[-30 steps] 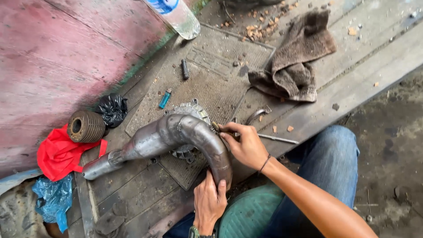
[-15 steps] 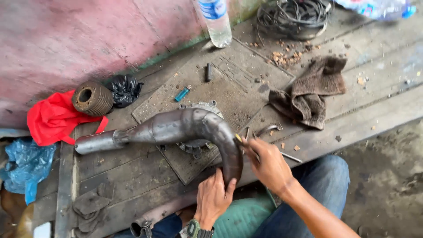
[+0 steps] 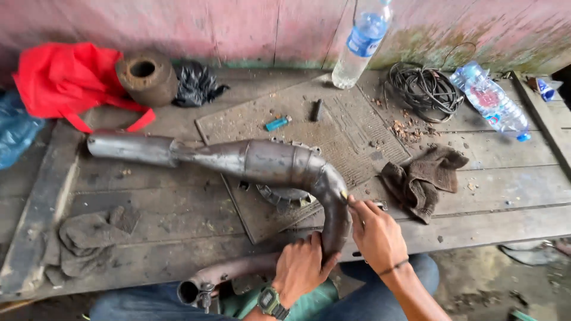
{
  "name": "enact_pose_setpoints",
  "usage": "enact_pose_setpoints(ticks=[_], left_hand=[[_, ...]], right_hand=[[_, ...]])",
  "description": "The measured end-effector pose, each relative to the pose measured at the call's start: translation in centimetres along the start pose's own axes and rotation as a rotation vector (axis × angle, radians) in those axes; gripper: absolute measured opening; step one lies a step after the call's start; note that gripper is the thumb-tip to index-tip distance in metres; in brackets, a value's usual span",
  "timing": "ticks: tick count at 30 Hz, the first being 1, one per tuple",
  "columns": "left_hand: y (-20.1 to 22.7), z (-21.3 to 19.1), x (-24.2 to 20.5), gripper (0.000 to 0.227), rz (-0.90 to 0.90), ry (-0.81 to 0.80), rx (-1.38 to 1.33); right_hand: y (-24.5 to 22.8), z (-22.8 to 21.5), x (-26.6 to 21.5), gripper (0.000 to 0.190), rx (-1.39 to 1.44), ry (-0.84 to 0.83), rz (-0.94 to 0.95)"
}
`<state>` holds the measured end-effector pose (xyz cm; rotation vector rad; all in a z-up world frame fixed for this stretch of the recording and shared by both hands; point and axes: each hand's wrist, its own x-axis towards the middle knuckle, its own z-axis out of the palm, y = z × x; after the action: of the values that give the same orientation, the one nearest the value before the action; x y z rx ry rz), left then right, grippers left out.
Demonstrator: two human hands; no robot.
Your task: The person scrubs a curved metal exhaust pipe with a yellow-handled wire brush while seated at a wooden workbench. They hold the pipe with the left hand and scrub the surface with the right hand, moving along the pipe's length.
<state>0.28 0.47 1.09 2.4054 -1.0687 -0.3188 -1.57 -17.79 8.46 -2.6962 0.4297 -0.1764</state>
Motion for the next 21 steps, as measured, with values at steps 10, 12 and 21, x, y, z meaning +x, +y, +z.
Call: enact_pose_setpoints(ticks=[10, 12, 21], left_hand=[[-0.3, 0.6, -0.1, 0.055, 0.002, -0.004, -0.044], [-0.6, 0.5, 0.5, 0.056, 0.006, 0.013, -0.055], [-0.9, 0.4, 0.4, 0.059, 0.014, -0.054, 0.002]], right_hand=[[-1.2, 0.3, -3.0, 0.031, -0.086, -0.055, 0.152], [-2.0, 0.1, 0.2, 0.031, -0.104, -0.041, 0.101], [-1.3, 0.0, -3.0, 0.028, -0.071, -0.072, 0.086]])
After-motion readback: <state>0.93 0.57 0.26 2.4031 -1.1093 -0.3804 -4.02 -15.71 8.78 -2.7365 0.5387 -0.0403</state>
